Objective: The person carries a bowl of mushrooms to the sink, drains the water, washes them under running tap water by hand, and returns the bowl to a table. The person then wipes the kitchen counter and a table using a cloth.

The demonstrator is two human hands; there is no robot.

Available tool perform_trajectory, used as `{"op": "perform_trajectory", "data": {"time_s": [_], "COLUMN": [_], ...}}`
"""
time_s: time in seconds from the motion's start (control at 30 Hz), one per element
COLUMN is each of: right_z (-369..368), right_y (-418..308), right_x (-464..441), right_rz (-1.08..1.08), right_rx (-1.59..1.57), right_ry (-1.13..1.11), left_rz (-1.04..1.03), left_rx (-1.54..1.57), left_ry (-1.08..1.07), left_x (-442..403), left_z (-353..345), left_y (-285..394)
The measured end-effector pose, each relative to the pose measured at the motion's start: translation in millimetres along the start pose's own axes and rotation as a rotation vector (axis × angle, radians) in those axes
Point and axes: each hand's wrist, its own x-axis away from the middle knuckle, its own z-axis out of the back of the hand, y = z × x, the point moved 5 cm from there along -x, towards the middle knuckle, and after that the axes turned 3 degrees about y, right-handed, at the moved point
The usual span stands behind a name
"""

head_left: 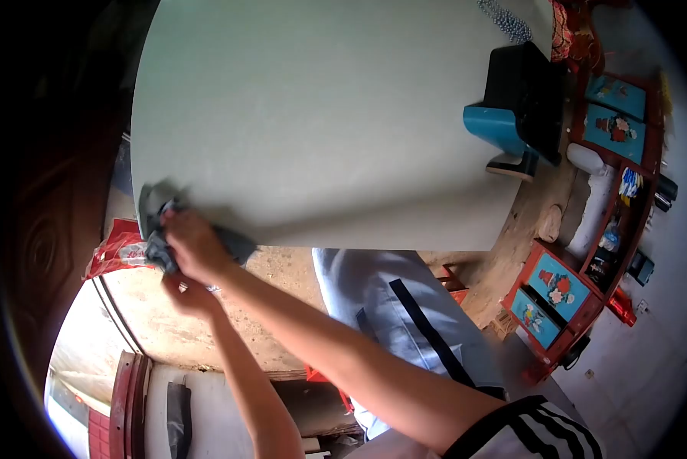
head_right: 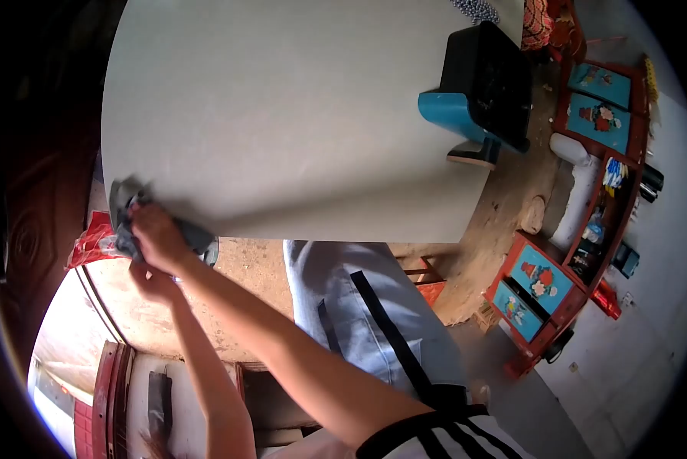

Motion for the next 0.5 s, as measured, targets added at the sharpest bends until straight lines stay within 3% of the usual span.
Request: {"op": "perform_trajectory", "data": {"time_s": [0.03,0.1,0.17,0.23,0.27,0.3,0.33,0.37,0.4,0.43,0.5], "right_z": [-21.6,-45.2,-29.4,-3.3,-1.9,3.2,19.6,38.3,52.3,68.0,90.6], "right_y": [-8.9,-26.3,-48.1,-56.6,-41.5,-29.3,-23.1,-19.3,-10.0,-5.6,-0.3], "right_x": [8.8,20.8,20.7,25.2,42.0,56.6,64.6,74.8,86.5,94.0,108.4], "right_rz": [-0.124,-0.587,-0.482,-0.310,-0.476,-0.486,-0.581,-0.499,-0.484,-0.691,-0.707], "right_rx": [-0.035,-0.242,-0.271,-0.184,-0.151,-0.057,-0.130,-0.083,-0.016,-0.026,0.067], "right_ry": [-0.201,-0.519,-0.339,-0.170,-0.285,-0.403,-0.524,-0.349,-0.352,-0.480,-0.541], "left_rz": [-0.044,0.103,0.070,-0.140,-0.108,-0.029,-0.127,-0.230,-0.270,-0.278,-0.033], "left_rx": [0.056,-0.113,-0.102,-0.170,-0.187,-0.196,-0.159,-0.122,-0.268,-0.596,-0.315], "left_ry": [0.086,0.160,0.280,0.096,0.100,0.126,0.166,0.198,0.092,-0.147,-0.109], "left_x": [-6.2,-20.1,-27.0,-24.5,-24.5,-20.8,-17.8,-16.6,-19.3,-13.9,-16.6], "left_z": [16.9,65.5,114.6,137.4,148.8,171.3,190.6,210.2,211.5,193.3,214.0], "left_y": [-19.3,-37.4,-51.6,-21.9,-48.5,-32.5,-20.1,-14.9,-33.5,-53.1,-63.6]}}
